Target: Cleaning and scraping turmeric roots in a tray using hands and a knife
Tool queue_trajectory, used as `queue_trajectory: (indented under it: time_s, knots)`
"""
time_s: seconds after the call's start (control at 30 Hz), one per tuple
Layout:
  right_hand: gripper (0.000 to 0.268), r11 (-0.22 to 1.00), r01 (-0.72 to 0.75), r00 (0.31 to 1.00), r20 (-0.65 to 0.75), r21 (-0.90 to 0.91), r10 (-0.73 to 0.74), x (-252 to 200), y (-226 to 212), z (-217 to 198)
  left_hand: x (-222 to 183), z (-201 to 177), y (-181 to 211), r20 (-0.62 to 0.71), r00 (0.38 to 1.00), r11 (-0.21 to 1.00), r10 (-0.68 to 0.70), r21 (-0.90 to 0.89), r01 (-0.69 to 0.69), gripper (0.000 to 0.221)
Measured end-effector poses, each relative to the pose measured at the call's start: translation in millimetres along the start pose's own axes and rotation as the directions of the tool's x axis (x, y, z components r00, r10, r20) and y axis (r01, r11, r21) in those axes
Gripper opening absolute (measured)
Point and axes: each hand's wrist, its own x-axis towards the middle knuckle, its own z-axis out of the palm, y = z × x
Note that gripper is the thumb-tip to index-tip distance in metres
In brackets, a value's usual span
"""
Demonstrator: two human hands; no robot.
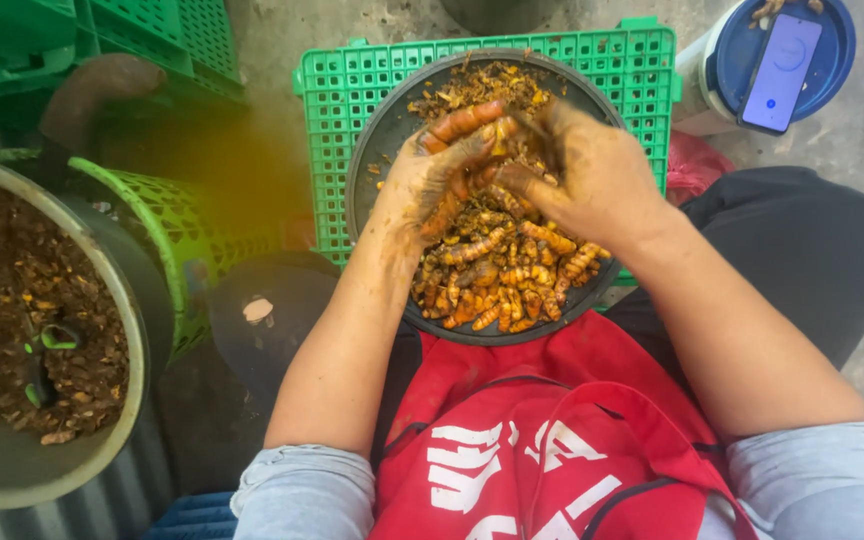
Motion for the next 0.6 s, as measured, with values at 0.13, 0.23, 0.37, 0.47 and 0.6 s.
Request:
queue_trajectory:
  time_s: [0.13,0.23,0.37,0.47,0.6]
  knots:
    - [0.073,0.964,0.062,0.985,-0.138,-0.257,-0.1,2,12,10,8,-15,-9,0.169,0.983,0.998,-0.066,-0.005,0.068,0.031]
    - [0.07,0.978,0.03,0.998,-0.054,-0.205,-0.042,7,-13,-5,4,-4,-12,0.088,0.995,0.997,-0.051,-0.055,0.056,0.025]
    - [0.066,0.98,0.093,0.992,-0.067,-0.176,-0.107,7,6,8,-7,15,-6,-0.042,0.998,0.993,-0.056,-0.106,0.052,0.02]
    - [0.057,0.97,0.13,0.981,-0.118,-0.206,-0.156,6,12,15,-8,5,-3,0.018,0.996,0.991,-0.085,-0.104,0.086,0.022]
    - [0.049,0.944,0.192,0.965,-0.122,-0.268,-0.231,5,8,17,-26,15,12,0.014,0.998,0.994,-0.067,-0.088,0.068,0.032]
